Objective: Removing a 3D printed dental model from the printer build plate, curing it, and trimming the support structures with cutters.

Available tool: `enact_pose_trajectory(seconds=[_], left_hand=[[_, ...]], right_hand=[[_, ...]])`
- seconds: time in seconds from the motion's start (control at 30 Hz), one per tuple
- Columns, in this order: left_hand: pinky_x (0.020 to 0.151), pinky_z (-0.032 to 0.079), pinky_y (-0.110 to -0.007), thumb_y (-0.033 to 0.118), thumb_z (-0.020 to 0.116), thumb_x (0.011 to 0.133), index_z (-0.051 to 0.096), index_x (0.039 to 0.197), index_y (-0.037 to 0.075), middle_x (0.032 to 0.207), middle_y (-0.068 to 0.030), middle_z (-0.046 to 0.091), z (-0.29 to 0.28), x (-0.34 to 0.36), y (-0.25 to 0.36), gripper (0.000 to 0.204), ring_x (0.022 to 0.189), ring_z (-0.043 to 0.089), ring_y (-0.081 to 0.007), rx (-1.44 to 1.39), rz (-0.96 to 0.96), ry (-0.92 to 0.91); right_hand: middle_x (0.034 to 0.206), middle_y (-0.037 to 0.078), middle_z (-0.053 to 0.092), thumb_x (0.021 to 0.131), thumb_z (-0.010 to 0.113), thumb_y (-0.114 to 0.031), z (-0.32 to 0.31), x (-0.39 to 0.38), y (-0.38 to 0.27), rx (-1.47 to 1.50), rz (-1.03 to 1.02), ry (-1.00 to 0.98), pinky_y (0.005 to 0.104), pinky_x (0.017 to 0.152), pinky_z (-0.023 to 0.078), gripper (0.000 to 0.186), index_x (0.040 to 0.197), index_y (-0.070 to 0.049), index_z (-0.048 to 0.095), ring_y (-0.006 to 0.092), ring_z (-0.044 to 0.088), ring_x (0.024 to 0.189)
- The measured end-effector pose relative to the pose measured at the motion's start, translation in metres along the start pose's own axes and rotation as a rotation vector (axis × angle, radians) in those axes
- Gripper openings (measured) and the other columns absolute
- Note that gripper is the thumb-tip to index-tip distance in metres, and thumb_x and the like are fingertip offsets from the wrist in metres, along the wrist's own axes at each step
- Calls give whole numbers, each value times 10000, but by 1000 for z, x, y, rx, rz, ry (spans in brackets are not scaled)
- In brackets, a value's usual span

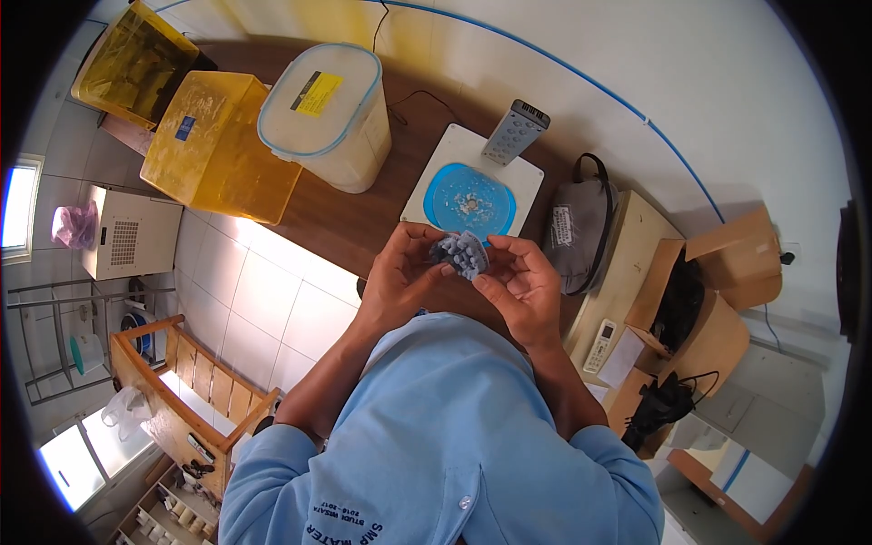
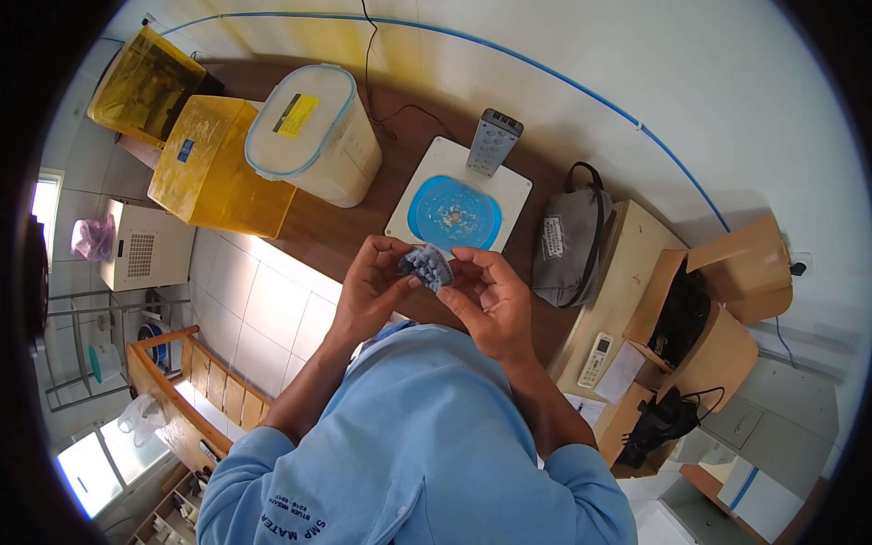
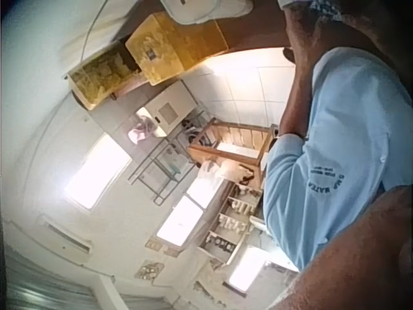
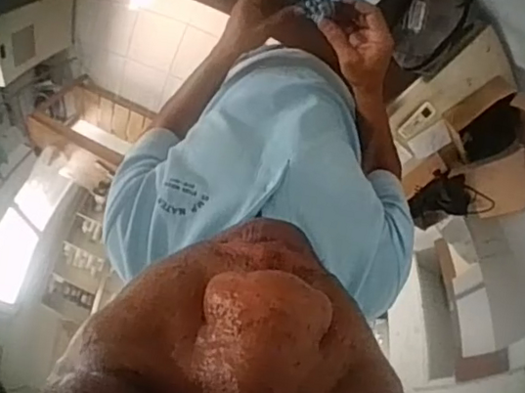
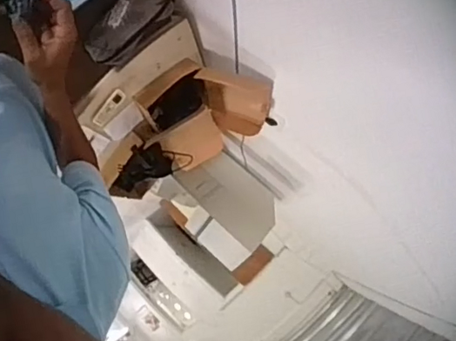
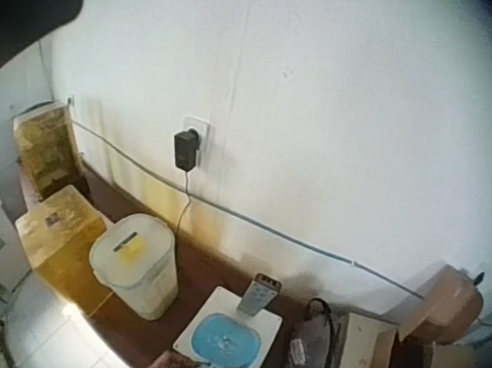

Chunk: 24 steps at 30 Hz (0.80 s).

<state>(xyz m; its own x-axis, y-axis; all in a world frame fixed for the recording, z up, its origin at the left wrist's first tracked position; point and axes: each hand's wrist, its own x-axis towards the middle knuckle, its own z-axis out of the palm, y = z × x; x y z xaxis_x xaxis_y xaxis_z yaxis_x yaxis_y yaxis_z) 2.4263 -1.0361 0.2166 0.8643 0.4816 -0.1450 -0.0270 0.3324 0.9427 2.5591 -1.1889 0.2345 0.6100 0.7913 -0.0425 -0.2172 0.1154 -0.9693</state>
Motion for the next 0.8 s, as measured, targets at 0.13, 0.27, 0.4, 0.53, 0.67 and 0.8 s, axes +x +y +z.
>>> enact_pose_trajectory(seconds=[0.13, 0.27, 0.4, 0.53, 0.67, 0.8], left_hand=[[1083, 487, -416, 145, 800, 895, 442, 1314, 3, 1426, -199, 541, -1, -1, -4, 569, 1266, 596, -271, 20, 11, -68], [1105, 472, -446, 253, 847, 845, 433, 1338, 5, 1458, -202, 520, -2, -2, -5, 690, 1299, 576, -297, 6, -29, -74], [1107, 474, -457, 260, 856, 833, 437, 1319, 14, 1471, -206, 506, -3, -2, -8, 687, 1311, 566, -291, -39, -18, -88], [1100, 487, -458, 239, 857, 830, 440, 1300, 19, 1486, -216, 489, -2, -1, -7, 665, 1307, 570, -281, -59, -17, -92], [1091, 496, -453, 221, 854, 833, 439, 1300, 20, 1501, -220, 475, -2, -1, -6, 655, 1304, 572, -275, -91, -20, -98], [1085, 500, -448, 214, 848, 839, 445, 1294, 19, 1512, -223, 465, -2, -1, -7, 638, 1292, 580, -269, -99, -16, -98]], right_hand=[[1122, 122, 674, 881, 752, 43, 5, -1, -2, -15, -24, -18, 310, 942, 539, 410, 1258, 51, 590, 169, 662, 1031], [1115, 123, 685, 887, 753, 37, 7, -1, -3, -18, 1, -42, 308, 948, 537, 366, 1222, 56, 607, 169, 671, 1031], [1124, 127, 681, 889, 753, 37, 6, -2, -1, -16, -2, -60, 310, 948, 536, 318, 1178, 59, 623, 168, 670, 1040], [1126, 136, 673, 888, 750, 46, 5, -2, 1, -29, -19, -79, 313, 952, 534, 272, 1133, 63, 635, 176, 667, 1059], [1124, 138, 668, 886, 747, 52, 4, -1, 3, -37, -61, -83, 316, 959, 531, 250, 1113, 64, 642, 184, 664, 1078], [1124, 136, 667, 886, 746, 52, 5, -1, 2, -33, -47, -86, 319, 967, 527, 237, 1101, 64, 648, 188, 662, 1089]])
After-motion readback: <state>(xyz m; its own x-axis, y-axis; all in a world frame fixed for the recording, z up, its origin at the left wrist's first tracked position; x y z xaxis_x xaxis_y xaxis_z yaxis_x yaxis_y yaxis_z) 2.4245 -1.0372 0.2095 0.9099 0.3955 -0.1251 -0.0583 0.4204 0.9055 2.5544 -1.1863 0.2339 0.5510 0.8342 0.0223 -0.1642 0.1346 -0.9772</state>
